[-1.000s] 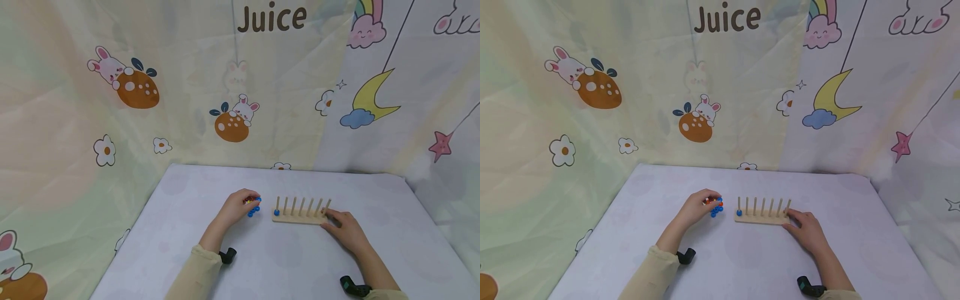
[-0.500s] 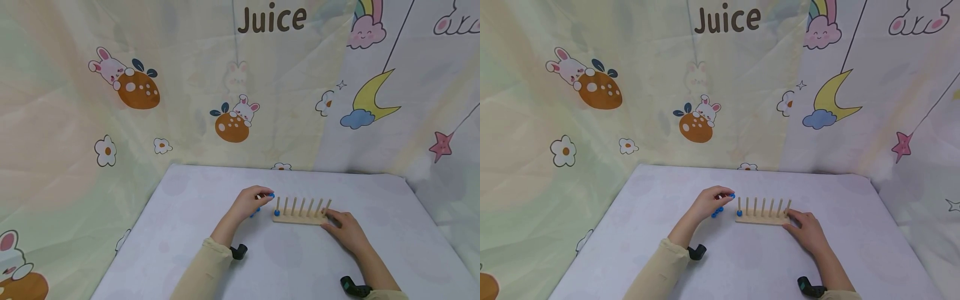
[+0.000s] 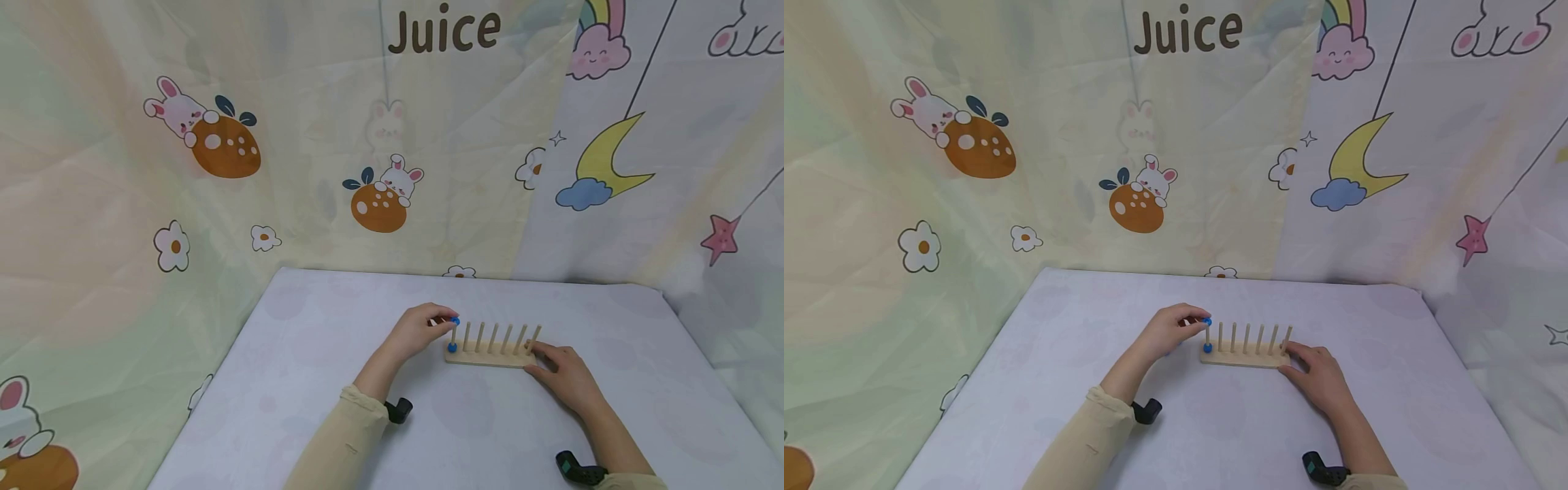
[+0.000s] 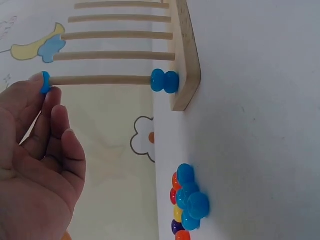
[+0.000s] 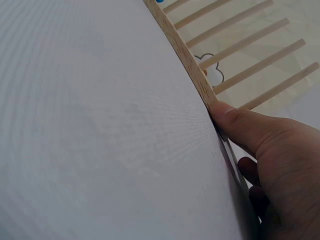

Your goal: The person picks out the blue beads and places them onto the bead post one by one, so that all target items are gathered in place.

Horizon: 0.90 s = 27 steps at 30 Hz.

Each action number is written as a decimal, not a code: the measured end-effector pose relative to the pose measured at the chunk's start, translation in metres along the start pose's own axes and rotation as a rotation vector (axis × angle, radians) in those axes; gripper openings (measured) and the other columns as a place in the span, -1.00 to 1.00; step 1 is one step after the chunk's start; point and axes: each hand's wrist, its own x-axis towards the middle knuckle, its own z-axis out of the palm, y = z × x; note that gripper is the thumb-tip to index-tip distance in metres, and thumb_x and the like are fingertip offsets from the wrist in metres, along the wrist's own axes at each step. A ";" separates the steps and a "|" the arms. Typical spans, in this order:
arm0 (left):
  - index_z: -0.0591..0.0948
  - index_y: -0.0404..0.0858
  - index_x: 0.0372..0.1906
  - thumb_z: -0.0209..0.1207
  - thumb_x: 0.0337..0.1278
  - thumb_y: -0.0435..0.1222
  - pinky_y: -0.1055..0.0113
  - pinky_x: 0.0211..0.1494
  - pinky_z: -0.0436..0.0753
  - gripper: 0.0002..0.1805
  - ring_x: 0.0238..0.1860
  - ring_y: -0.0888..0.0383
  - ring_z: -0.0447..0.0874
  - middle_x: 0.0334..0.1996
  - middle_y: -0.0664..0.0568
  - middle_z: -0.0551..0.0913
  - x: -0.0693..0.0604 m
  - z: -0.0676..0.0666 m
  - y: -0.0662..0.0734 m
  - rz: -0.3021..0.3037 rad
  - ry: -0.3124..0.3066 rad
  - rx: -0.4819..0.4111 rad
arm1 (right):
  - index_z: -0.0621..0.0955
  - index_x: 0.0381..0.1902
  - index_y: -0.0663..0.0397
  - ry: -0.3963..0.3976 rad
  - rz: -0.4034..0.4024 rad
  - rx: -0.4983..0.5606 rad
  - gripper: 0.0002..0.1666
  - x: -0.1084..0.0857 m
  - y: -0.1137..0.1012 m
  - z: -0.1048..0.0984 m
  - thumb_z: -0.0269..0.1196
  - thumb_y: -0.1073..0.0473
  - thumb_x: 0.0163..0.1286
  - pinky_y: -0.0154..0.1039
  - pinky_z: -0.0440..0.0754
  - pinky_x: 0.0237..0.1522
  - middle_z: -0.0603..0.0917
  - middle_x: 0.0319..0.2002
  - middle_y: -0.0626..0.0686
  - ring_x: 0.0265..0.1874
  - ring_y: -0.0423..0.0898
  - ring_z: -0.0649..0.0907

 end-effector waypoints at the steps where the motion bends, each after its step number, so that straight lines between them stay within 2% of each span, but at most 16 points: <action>1: 0.69 0.04 0.05 0.20 0.32 -0.04 0.44 -0.13 0.55 -0.72 -0.14 0.35 0.54 -0.15 0.31 0.66 0.000 0.001 -0.001 -0.001 -0.004 0.002 | 0.51 0.30 0.09 0.001 -0.001 -0.001 -0.20 0.000 0.000 0.000 0.31 -0.28 0.27 0.34 0.43 0.10 0.60 0.18 0.28 0.14 0.28 0.50; 9: 0.69 0.06 0.06 0.22 0.31 -0.05 0.47 -0.21 0.53 -0.72 -0.19 0.36 0.54 -0.16 0.31 0.66 0.000 0.010 -0.011 -0.031 -0.032 0.039 | 0.52 0.29 0.10 0.005 -0.020 0.002 -0.23 0.000 -0.001 -0.002 0.33 -0.23 0.27 0.33 0.43 0.11 0.61 0.17 0.28 0.12 0.27 0.50; 19: 0.67 0.02 0.12 0.27 0.26 -0.08 0.44 -0.11 0.55 -0.65 -0.12 0.36 0.58 -0.03 0.25 0.68 -0.006 0.018 -0.023 -0.083 -0.095 0.007 | 0.51 0.30 0.11 0.001 -0.016 0.009 -0.21 0.000 -0.002 -0.002 0.32 -0.24 0.27 0.33 0.43 0.10 0.60 0.18 0.28 0.12 0.27 0.51; 27: 0.64 -0.05 0.17 0.25 0.27 -0.15 0.47 -0.09 0.57 -0.62 -0.06 0.32 0.59 0.03 0.16 0.66 -0.006 0.025 -0.033 -0.075 -0.154 0.068 | 0.52 0.29 0.10 0.004 -0.022 0.009 -0.22 0.000 -0.002 -0.003 0.33 -0.24 0.27 0.32 0.44 0.10 0.60 0.18 0.27 0.11 0.26 0.51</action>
